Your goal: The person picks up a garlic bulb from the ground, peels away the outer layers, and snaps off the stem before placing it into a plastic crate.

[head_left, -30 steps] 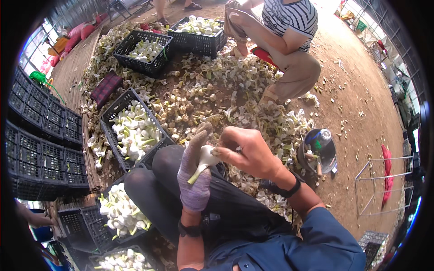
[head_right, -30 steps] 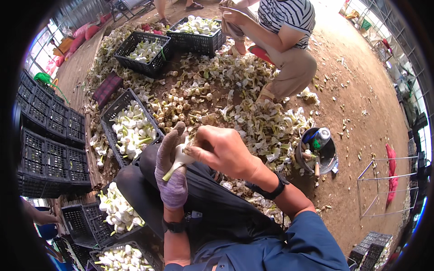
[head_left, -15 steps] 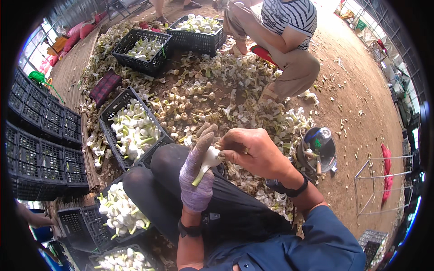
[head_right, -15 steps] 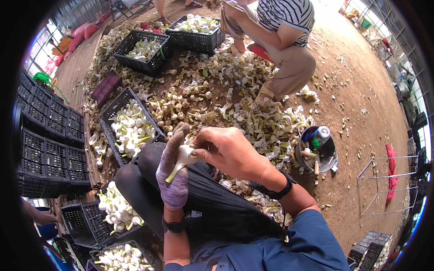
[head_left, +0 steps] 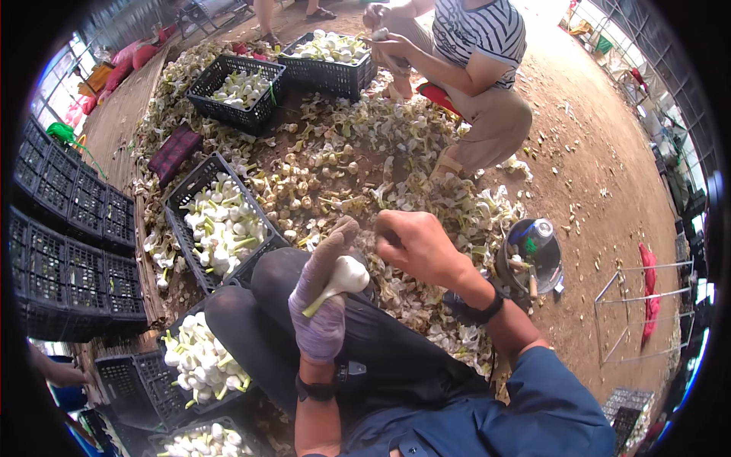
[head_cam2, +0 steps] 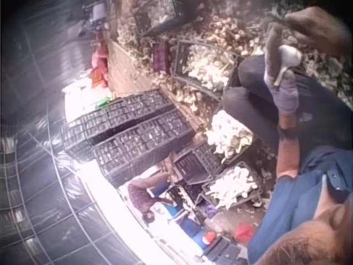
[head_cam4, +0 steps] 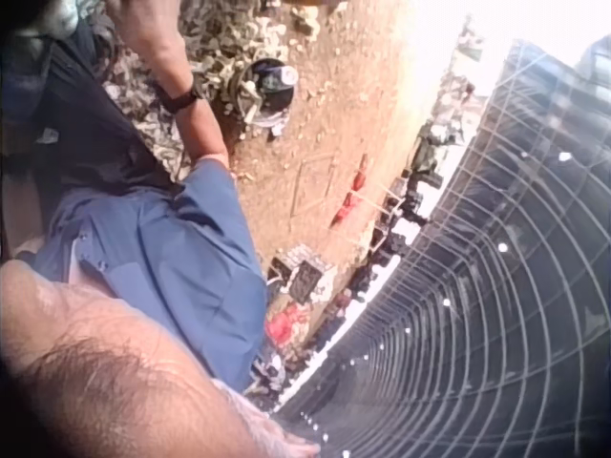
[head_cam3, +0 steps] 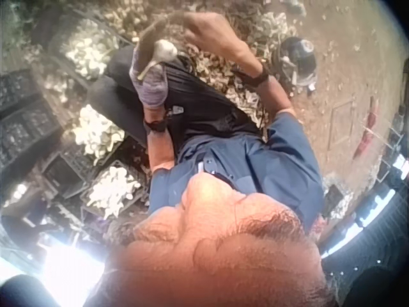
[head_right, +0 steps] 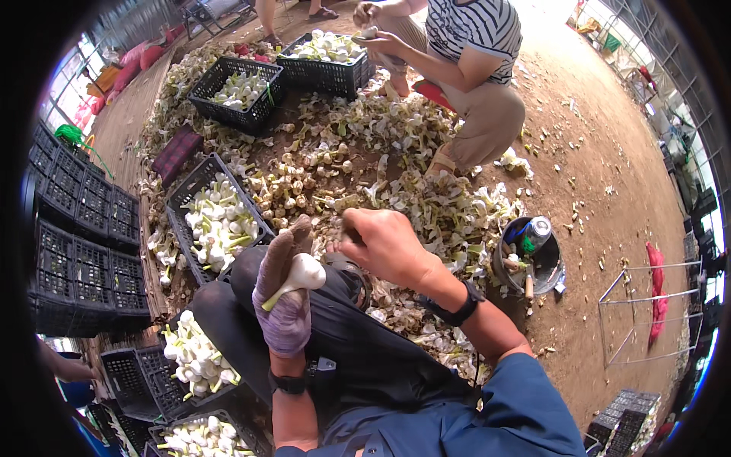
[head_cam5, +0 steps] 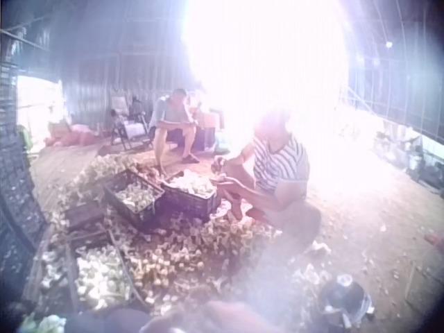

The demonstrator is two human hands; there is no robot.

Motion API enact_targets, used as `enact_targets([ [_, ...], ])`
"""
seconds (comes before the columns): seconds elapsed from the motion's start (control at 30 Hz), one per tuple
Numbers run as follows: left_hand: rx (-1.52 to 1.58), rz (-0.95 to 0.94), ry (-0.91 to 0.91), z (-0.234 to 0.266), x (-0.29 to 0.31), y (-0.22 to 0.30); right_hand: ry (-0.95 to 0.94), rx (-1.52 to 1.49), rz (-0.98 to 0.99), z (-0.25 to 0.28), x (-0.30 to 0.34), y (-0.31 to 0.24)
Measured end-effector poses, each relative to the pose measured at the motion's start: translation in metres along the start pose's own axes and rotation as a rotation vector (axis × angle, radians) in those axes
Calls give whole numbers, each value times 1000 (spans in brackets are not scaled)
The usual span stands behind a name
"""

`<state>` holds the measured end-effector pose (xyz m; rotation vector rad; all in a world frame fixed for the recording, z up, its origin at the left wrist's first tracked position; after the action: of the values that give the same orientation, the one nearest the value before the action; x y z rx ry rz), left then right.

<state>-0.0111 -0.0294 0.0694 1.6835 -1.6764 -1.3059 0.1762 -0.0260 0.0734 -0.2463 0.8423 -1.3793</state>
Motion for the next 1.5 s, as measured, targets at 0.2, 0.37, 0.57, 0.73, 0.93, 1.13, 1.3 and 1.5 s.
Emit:
enact_targets([
  [0.2, -10, -1, -95, 8, -9, 11, -214, -433, -200, -7, 17, -4],
  [0.37, 99, 237, -108, 8, 2, 6, -61, -787, -228, -24, 26, -37],
  [0.57, 24, -128, 172, 25, -2, 8, -167, -890, -711, -72, 7, 23],
  [0.73, 157, -235, 397, 60, -5, 21, -308, -758, -619, -182, -56, 45],
  [0.93, 246, -226, 538, 96, -5, 45, -309, -754, -358, -255, -122, 65],
  [1.13, 293, -129, 660, 127, -12, 34, -90, 144, -488, -296, -93, 269],
  [1.3, 368, 36, 794, 142, -20, 20, -190, 218, -399, -367, -118, 271],
  [1.5, 408, 125, 666, 152, -46, 11, -397, 300, -71, -438, -147, 274],
])
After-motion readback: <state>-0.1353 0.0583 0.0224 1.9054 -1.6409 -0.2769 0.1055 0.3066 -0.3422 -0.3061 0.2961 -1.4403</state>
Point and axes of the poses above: each hand's wrist, its own x-axis away from the middle knuckle, its own z-axis out of the back of the hand, y = z × x, the point moved 4 cm from there along -x, towards the middle knuckle, and after that the axes turned 10 degrees about y, right-handed, at the moved point
